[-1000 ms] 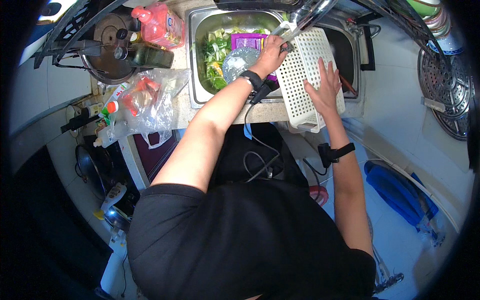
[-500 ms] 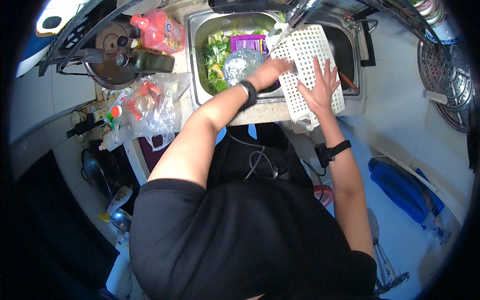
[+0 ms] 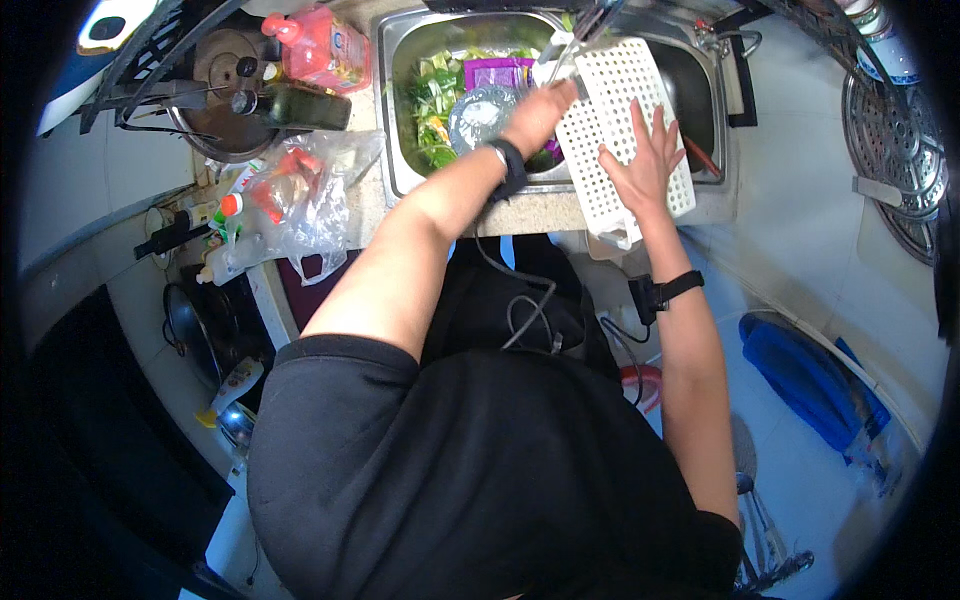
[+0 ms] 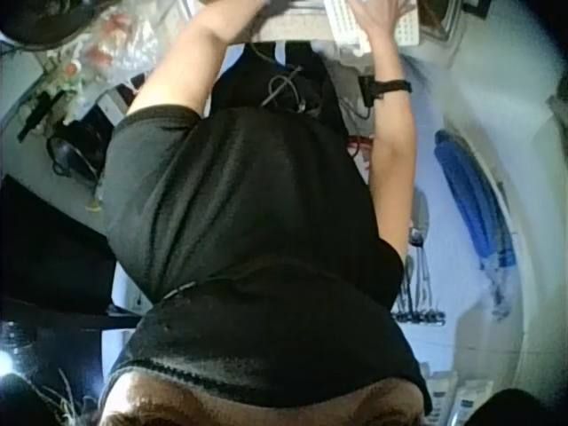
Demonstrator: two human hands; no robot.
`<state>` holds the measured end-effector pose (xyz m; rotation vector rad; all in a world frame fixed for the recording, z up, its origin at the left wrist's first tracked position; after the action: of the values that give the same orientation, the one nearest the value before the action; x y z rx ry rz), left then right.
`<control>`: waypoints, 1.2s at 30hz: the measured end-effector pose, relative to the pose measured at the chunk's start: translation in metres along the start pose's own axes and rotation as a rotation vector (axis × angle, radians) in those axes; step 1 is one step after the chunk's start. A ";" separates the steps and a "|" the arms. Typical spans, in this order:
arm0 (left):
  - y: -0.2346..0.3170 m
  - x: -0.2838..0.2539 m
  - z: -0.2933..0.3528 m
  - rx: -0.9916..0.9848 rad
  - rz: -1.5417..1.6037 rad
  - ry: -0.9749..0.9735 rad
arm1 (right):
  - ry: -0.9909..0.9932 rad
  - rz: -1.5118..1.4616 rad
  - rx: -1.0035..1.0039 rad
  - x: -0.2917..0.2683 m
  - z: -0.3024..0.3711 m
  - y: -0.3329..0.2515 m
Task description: The person scrubs a white plastic cutting board with a metal scouring pad under running water in a kitchen sink. They repeatedly rinse and scrub both sides of the board, then place it in the sink.
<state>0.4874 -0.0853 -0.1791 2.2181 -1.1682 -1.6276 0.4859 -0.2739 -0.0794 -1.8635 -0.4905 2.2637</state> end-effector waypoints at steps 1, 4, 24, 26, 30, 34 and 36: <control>0.006 0.012 0.007 -0.131 0.324 -0.161 | 0.014 -0.023 -0.017 -0.001 -0.002 -0.002; 0.030 0.014 0.016 0.427 0.038 -0.065 | -0.003 -0.017 -0.002 -0.002 -0.002 0.000; -0.004 0.012 0.030 0.313 -0.095 -0.251 | 0.019 -0.012 -0.003 -0.005 -0.003 0.003; -0.018 0.010 0.025 0.000 -0.019 -0.346 | 0.031 -0.026 -0.033 -0.006 -0.004 0.002; -0.013 0.000 0.018 -0.340 0.032 -0.134 | 0.022 -0.002 -0.023 -0.006 -0.003 0.005; 0.015 0.001 0.018 0.317 -0.143 -0.200 | 0.006 -0.023 -0.033 -0.006 -0.004 0.006; -0.010 0.005 0.021 0.028 -0.069 -0.312 | 0.022 -0.024 -0.043 -0.007 -0.005 0.007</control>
<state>0.4752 -0.0750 -0.1963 2.0948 -1.2008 -2.0547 0.4924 -0.2817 -0.0765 -1.8906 -0.5591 2.2321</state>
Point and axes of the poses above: each hand's wrist, its own z-axis away from the middle knuckle, its own x-axis out of the palm, y = z × x, the point moved 4 cm from there along -z, towards the middle knuckle, and after that the axes turned 11 degrees about x, right-handed, at the moved point
